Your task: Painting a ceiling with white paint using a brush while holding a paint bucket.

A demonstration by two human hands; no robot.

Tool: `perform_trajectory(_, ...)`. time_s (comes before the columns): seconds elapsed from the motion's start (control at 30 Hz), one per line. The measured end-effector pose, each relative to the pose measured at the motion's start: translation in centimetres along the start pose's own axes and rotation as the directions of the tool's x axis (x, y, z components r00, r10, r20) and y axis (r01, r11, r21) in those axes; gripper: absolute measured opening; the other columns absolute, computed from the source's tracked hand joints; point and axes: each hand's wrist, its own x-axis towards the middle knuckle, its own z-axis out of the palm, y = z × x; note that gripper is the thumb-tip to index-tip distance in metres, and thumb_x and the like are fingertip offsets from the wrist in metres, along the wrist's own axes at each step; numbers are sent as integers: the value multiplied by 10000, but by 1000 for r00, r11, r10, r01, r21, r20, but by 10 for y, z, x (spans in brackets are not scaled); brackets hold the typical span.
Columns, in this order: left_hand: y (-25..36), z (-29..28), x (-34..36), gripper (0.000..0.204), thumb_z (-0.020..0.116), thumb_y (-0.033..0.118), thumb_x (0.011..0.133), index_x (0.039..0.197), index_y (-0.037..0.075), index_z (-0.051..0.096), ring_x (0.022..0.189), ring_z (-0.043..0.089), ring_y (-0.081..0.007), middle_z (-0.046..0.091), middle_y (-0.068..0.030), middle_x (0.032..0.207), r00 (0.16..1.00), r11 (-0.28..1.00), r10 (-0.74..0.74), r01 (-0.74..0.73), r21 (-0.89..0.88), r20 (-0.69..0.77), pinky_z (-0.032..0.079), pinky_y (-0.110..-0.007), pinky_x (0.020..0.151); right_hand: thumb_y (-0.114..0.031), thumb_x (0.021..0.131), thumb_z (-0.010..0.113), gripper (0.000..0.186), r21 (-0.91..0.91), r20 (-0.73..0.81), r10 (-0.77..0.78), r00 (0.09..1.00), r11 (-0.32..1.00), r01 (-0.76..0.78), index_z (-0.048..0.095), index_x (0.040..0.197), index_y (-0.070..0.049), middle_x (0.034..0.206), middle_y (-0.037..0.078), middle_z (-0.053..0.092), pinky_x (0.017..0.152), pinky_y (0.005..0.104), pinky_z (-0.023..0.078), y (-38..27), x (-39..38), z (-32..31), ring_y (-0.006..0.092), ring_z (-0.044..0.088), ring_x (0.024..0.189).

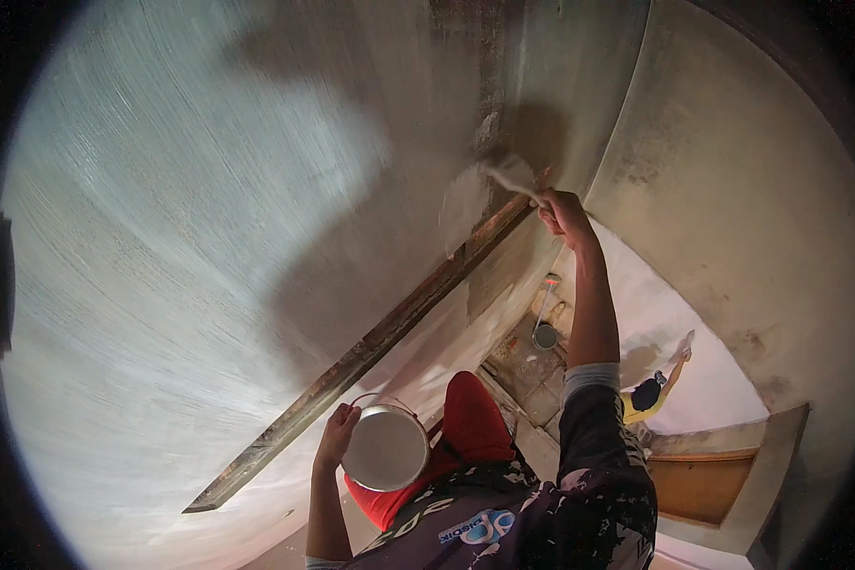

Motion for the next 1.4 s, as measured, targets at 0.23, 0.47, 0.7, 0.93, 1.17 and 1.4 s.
perform_trajectory(0.23,2,0,-1,341,589,372,960,926,33,577,750,478,-93,548,10,798,1000,999,2,-2,-36,17,419,-269,684,-443,994,472,388,85,105,22,994,996,-31,569,831,-105,531,-48,386,342,240,188,118,32,13,50,264,365)
perform_trajectory(0.47,-8,-1,3,330,582,354,968,933,26,576,761,483,-96,554,2,803,1000,999,-22,22,-42,11,424,-269,701,-338,955,575,344,-356,-20,237,971,906,-228,663,800,-44,540,7,525,341,247,246,146,19,-3,53,351,365)
perform_trajectory(0.7,1,0,-3,336,584,355,966,912,23,569,741,465,-94,527,12,777,999,998,-39,39,-54,1,413,-272,678,-298,920,576,304,-413,47,72,996,910,-46,656,789,-36,527,-41,457,365,237,225,52,28,10,38,313,383)
perform_trajectory(0.93,-16,-4,5,342,575,366,968,904,31,567,736,457,-98,519,10,773,1000,999,-15,15,-34,-2,408,-275,675,-305,943,543,254,31,83,24,996,999,-27,606,878,-68,553,-61,386,382,232,212,89,11,-3,36,289,409)
perform_trajectory(1.17,-3,6,8,347,571,367,972,924,23,564,780,486,-104,555,-9,820,999,998,9,-7,-62,39,426,-279,720,-305,897,636,271,-253,-94,47,994,965,-69,646,770,-66,534,-33,467,370,229,256,172,31,-11,36,369,412)
perform_trajectory(1.4,-3,0,-3,335,587,359,965,915,29,564,753,469,-93,532,17,795,1000,998,4,-5,-68,-6,415,-269,689,-326,908,566,303,-152,-31,109,994,982,-112,584,729,-83,506,-45,416,351,233,223,133,10,-5,38,328,378)
